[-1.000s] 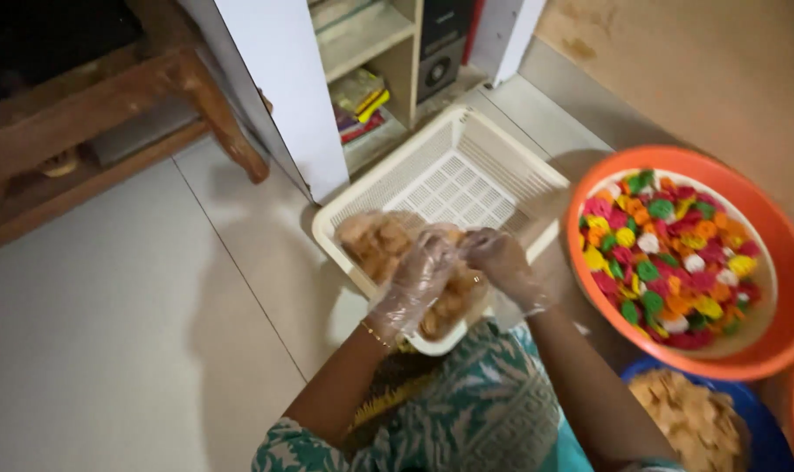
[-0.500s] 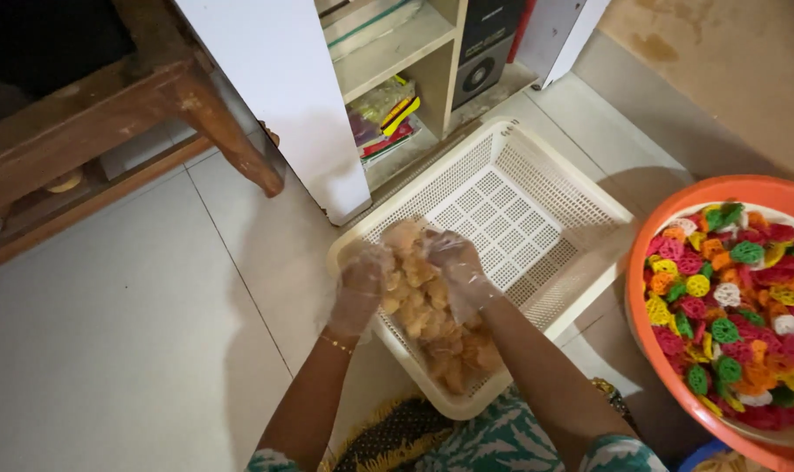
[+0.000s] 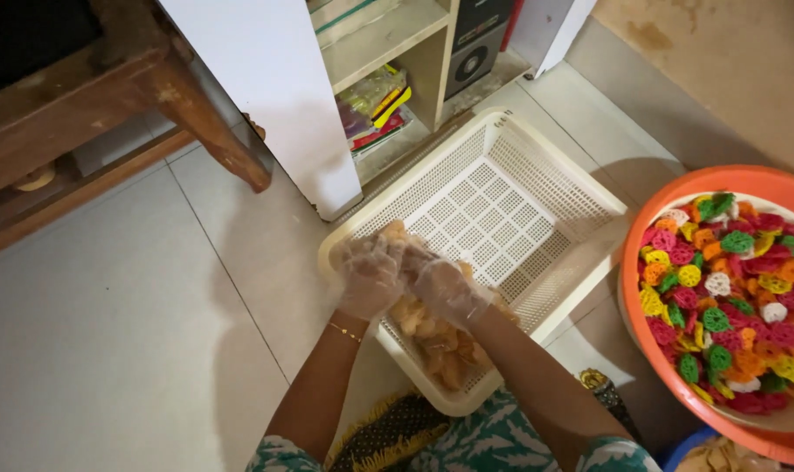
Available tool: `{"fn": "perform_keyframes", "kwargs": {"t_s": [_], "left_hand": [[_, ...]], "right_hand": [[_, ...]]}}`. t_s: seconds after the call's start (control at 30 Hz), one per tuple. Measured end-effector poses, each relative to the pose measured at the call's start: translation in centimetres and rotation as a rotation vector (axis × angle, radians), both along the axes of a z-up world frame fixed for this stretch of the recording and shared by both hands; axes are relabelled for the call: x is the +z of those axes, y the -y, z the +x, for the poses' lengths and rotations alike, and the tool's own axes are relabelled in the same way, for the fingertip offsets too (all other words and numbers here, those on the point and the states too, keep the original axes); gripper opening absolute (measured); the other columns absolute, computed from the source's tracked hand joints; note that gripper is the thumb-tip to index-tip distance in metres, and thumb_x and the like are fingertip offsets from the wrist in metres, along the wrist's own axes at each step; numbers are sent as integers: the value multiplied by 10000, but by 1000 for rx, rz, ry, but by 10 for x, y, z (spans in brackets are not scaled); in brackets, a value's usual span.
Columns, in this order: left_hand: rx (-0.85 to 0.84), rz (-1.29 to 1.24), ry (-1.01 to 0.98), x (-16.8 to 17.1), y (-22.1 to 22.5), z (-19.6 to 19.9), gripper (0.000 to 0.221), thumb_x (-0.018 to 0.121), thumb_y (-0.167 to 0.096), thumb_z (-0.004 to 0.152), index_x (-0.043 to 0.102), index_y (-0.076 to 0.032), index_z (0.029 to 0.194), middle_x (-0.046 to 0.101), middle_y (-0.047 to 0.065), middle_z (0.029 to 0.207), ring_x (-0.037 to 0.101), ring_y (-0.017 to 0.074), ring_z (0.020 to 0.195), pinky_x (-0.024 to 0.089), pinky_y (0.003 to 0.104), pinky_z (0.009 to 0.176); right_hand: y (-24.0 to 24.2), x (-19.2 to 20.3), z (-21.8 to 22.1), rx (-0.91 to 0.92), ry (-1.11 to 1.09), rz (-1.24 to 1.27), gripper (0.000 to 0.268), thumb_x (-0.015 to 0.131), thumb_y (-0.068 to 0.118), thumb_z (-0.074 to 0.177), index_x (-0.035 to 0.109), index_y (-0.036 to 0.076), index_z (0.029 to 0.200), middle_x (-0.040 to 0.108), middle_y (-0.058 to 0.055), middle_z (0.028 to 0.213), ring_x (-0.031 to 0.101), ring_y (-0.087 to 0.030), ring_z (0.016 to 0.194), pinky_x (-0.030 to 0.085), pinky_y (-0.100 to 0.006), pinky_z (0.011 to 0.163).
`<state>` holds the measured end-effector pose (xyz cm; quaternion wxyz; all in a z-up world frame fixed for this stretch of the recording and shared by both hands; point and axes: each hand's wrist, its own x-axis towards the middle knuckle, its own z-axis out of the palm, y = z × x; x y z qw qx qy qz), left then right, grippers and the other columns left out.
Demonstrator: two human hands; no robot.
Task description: A person wearing gloves sorts and transfers different types of snacks between various bowls and a basket.
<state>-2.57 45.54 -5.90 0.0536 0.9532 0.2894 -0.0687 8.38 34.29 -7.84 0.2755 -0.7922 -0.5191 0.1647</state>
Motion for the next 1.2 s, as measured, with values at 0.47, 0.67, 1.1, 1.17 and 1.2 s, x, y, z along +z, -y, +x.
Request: {"fn": "perform_keyframes", "kwargs": {"t_s": [0.47, 0.67, 1.1, 1.17, 1.2], "left_hand": [[-74, -93, -85, 69, 15, -23, 983, 651, -720, 787, 264, -343, 1609, 250, 82, 1676, 338, 369, 1485, 185, 742, 1129], [-386, -76, 422, 144, 85, -31, 837, 723, -547, 798, 472, -189, 1512, 490, 238, 1486, 503, 481, 1310, 394, 715, 993], [-1266, -822, 535, 155, 445, 23, 370, 718, -331, 895, 683, -148, 1215, 719, 74, 1184, 681, 285, 1144, 544, 413, 954], [-1320, -895, 491, 139, 503, 23, 362, 716, -275, 897, 678, -132, 1228, 709, 117, 1182, 671, 327, 1146, 544, 445, 957], [-1350, -968, 455, 130, 529, 22, 358, 714, -220, 900, 673, -117, 1241, 699, 160, 1179, 660, 369, 1149, 544, 478, 961]], "right_hand": [[81, 149, -36, -275, -354, 70, 321, 834, 255, 637, 796, 83, 905, 642, -13, 1411, 569, -230, 1330, 524, -316, 1047], [172, 169, -25, -267, -353, 260, 421, 805, 296, 744, 781, 162, 1142, 540, -104, 1485, 560, -367, 1301, 518, -445, 1041], [579, 145, -72, -784, 14, 421, 231, 714, 268, 860, 807, 117, 1008, 760, -145, 966, 714, -381, 999, 551, -455, 908], [650, 108, -86, -957, 40, 410, 264, 715, 206, 836, 787, 105, 1069, 747, -168, 1044, 681, -388, 1083, 520, -468, 969], [683, 88, -93, -1110, 61, 388, 325, 716, 145, 812, 768, 92, 1129, 734, -192, 1121, 648, -395, 1167, 488, -481, 1030]]}}
